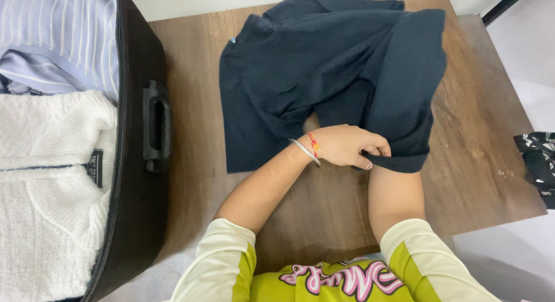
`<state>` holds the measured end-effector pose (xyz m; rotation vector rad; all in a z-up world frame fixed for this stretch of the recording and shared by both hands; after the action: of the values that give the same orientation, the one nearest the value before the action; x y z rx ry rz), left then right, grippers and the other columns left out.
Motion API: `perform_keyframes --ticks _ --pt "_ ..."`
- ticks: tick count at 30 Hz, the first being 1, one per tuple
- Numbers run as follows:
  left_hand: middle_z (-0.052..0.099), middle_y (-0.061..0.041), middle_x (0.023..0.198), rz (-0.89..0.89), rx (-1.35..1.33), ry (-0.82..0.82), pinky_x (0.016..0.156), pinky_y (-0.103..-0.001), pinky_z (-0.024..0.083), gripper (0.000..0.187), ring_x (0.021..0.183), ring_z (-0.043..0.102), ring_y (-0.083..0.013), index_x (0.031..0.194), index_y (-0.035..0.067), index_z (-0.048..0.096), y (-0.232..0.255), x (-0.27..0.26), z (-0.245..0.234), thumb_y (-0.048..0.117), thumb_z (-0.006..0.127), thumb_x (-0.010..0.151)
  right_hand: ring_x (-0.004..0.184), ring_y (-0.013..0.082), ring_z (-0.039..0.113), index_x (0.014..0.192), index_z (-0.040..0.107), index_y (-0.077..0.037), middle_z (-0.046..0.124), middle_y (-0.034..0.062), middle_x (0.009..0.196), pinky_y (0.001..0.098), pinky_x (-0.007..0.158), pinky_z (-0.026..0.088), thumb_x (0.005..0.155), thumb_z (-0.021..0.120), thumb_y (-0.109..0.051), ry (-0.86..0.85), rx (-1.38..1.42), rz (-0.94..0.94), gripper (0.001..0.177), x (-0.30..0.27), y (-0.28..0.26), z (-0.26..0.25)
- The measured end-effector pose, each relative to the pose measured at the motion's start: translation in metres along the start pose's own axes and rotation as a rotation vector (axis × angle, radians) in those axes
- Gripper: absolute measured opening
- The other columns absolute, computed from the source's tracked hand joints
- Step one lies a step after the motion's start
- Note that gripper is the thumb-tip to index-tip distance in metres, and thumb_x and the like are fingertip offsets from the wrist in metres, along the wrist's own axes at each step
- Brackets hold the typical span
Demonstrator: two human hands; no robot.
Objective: The person folds a black shirt on a wooden table and then places it into a suitcase that contains other clothing items.
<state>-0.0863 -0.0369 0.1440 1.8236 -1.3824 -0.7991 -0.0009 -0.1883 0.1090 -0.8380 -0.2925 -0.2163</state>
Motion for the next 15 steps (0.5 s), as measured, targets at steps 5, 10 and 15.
perform_keyframes --ticks 5,10,15 --pt "0.072 -0.010 0.127 0.011 -0.075 -0.022 0.093 -0.036 0.057 0.043 0.107 0.075 -0.0232 0.129 0.015 0.065 -0.022 0.010 0.011 0.023 0.072 0.087 0.117 0.0240 0.061 0.135 0.061 -0.002 0.064 0.0149 0.125 0.0403 0.094 0.046 0.086 0.074 -0.013 0.011 0.037 -0.028 0.052 -0.004 -0.014 -0.009" --pt "0.073 -0.010 0.120 -0.070 0.009 0.001 0.091 -0.039 0.056 0.044 0.105 0.074 -0.0247 0.126 0.013 0.065 -0.025 0.010 0.010 0.031 0.071 0.086 0.119 0.0249 0.060 0.136 0.061 -0.002 0.064 0.0154 0.127 0.0420 0.095 0.045 0.084 0.075 -0.013 0.021 0.053 -0.034 0.055 -0.007 -0.011 -0.014" --pt "0.075 -0.017 0.106 -0.576 0.357 0.425 0.088 -0.045 0.056 0.024 0.099 0.073 -0.0339 0.106 0.010 0.073 -0.054 -0.015 -0.028 0.019 0.056 0.091 0.121 0.0258 0.059 0.138 0.061 -0.002 0.063 0.0159 0.129 0.0437 0.096 0.044 0.082 0.076 -0.014 0.026 0.075 -0.023 0.059 -0.008 -0.008 -0.018"
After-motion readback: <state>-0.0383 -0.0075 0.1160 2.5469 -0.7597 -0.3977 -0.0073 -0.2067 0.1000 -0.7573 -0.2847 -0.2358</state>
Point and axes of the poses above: each hand's wrist, its own x-axis towards the middle knuckle, its own z-axis out of the palm, y = z × x, the point moved 5 cm from there along x, towards the middle knuckle
